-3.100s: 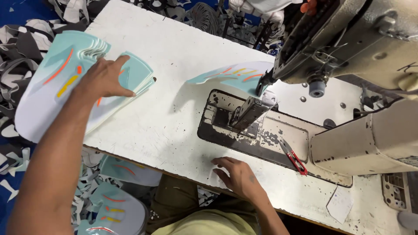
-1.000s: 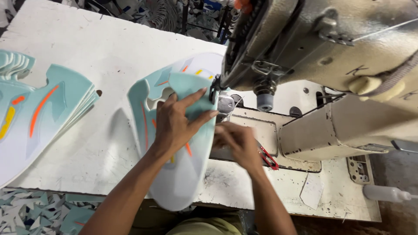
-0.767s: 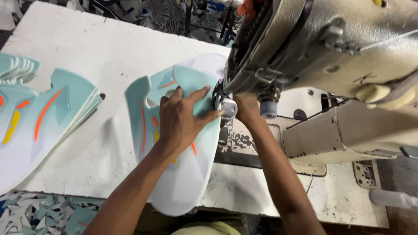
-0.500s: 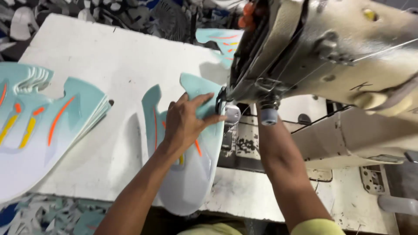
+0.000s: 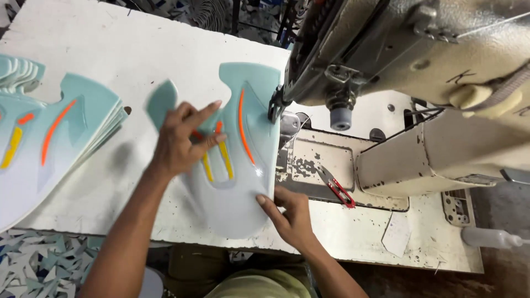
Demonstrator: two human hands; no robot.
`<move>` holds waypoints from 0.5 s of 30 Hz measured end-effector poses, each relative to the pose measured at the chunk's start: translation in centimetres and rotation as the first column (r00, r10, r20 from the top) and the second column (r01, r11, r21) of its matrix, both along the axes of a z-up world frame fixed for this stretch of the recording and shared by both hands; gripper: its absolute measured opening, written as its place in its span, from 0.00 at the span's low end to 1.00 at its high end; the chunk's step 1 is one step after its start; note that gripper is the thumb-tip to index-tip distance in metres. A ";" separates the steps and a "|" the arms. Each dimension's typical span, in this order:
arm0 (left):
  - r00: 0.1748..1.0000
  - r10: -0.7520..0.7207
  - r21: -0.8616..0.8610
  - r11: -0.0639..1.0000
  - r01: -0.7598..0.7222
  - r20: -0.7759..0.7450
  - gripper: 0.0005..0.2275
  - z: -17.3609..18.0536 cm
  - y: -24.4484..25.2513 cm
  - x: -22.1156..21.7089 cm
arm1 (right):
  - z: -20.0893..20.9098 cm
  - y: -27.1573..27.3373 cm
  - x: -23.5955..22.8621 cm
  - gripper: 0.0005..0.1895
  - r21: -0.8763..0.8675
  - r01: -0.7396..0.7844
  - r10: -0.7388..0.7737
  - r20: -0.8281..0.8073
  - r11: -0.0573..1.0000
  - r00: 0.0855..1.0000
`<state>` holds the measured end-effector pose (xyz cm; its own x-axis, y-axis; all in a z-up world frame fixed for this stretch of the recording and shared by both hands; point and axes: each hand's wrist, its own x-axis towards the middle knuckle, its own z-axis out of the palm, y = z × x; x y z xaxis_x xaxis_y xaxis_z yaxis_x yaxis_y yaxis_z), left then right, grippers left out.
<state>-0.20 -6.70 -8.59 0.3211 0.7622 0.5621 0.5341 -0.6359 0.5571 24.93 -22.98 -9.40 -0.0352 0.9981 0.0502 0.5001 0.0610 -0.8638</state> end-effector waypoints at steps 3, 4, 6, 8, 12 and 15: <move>0.996 -0.001 0.132 0.991 0.012 -0.086 0.26 3.3 1.0 -0.8 | 0.8 0.8 -1.0 0.15 -0.152 -0.049 -0.001 -0.314 0.987 0.950; 0.992 -0.010 0.113 0.993 0.024 -0.124 0.25 3.9 1.5 -0.9 | 1.1 1.1 -1.2 0.15 -0.131 -0.059 0.005 -0.382 0.990 0.924; 0.987 -0.018 0.094 0.995 0.033 -0.162 0.25 4.5 2.6 -1.0 | 1.2 1.9 -1.4 0.16 -0.108 -0.071 0.015 -0.450 0.992 0.893; 0.982 -0.007 0.092 0.995 0.025 -0.186 0.24 4.9 3.7 -0.8 | 0.8 2.9 -1.2 0.17 -0.072 -0.035 -0.001 -0.450 0.997 0.893; 0.978 0.012 0.137 0.990 0.017 -0.206 0.23 5.1 6.0 -0.5 | 1.6 4.8 -1.3 0.18 -0.043 -0.002 -0.019 -0.475 0.999 0.880; 0.974 0.027 0.076 0.997 -0.010 -0.226 0.24 5.3 8.1 -0.2 | 1.8 6.3 -1.2 0.19 -0.047 0.037 -0.055 -0.471 0.998 0.880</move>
